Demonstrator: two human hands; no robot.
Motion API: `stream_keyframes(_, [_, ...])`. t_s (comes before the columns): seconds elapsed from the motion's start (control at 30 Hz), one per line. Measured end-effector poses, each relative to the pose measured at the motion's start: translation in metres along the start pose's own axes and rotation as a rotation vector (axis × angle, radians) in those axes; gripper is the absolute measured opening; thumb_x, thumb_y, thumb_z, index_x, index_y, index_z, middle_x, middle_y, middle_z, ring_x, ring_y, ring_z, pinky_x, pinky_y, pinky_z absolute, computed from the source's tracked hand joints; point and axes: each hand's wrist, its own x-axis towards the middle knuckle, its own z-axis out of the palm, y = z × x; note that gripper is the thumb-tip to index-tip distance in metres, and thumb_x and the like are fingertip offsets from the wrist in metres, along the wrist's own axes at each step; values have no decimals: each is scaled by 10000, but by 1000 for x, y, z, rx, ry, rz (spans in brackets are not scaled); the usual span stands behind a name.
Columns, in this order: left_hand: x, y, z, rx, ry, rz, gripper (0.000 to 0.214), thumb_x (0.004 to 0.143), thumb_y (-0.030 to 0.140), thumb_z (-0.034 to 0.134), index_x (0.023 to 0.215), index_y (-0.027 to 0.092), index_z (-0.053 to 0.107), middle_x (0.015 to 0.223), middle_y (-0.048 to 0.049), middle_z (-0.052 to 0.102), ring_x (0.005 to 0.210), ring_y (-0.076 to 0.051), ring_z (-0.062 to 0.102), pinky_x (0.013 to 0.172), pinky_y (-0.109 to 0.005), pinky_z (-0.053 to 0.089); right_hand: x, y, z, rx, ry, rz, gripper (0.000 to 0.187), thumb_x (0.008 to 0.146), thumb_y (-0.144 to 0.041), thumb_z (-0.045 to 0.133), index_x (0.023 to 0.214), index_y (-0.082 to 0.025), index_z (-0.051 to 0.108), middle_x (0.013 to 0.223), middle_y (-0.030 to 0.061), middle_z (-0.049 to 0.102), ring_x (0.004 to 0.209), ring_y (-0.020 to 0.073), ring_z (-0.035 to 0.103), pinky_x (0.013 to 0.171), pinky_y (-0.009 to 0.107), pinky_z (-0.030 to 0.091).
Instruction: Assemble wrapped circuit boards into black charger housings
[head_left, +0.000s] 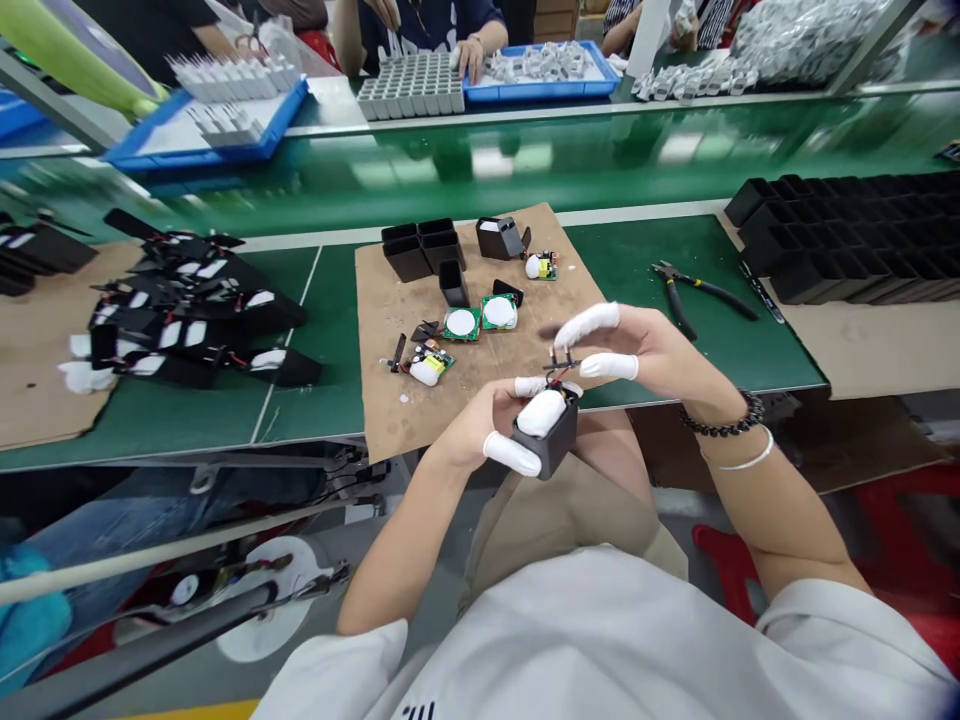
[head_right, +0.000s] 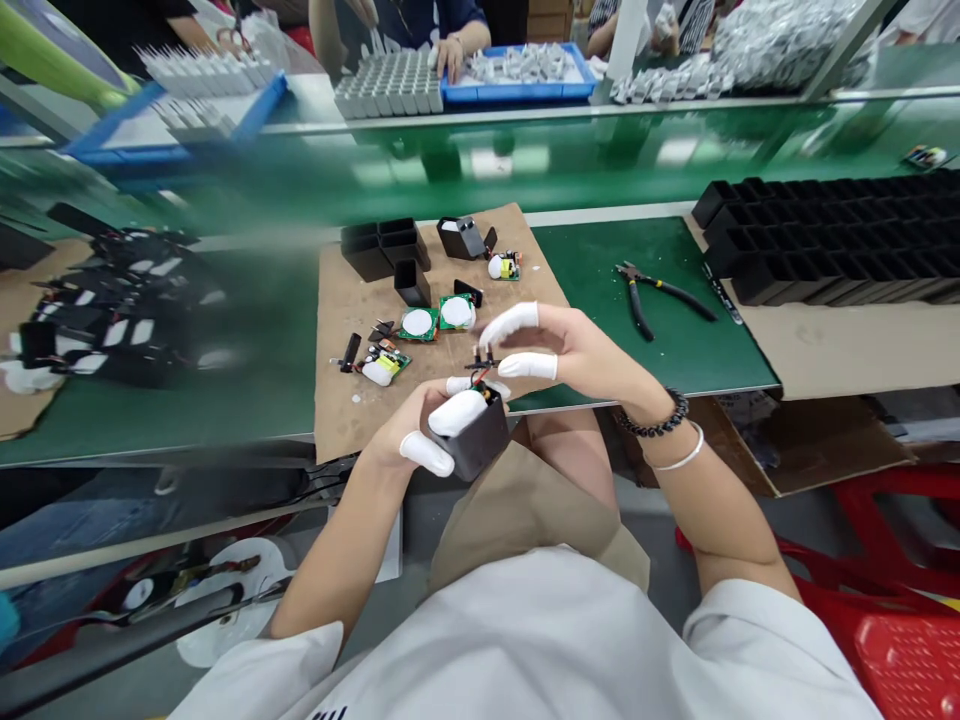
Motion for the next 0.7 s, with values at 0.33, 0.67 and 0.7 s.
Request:
stream_keyframes(0.33, [1,-16,10,545,426,335,588,525,254,972,1075,193,773,828,25,572,633,-108,495,679,-287,480,-12,-18,17,-364,183,60,77,823,-300,830,855,-230,837,915,45,842,864,262,796,776,358,639])
stream_keyframes(0.67, [41,-54,25,922,875,475,431,743,93,694,1158,203,734,797,19,609,685,-159,562,862,-376,419,-9,14,80,-1038,605,-55,215,909,-113,593,891,-225,775,972,112,779,847,284,700,725,425,573])
stream_keyframes(0.7, [42,-56,25,934,891,477,410,772,101,676,1165,202,731,813,9,625,703,-165,574,861,-376,412,-9,17,83,-1037,622,-59,207,909,-114,599,887,-225,772,965,112,773,834,281,690,714,424,567])
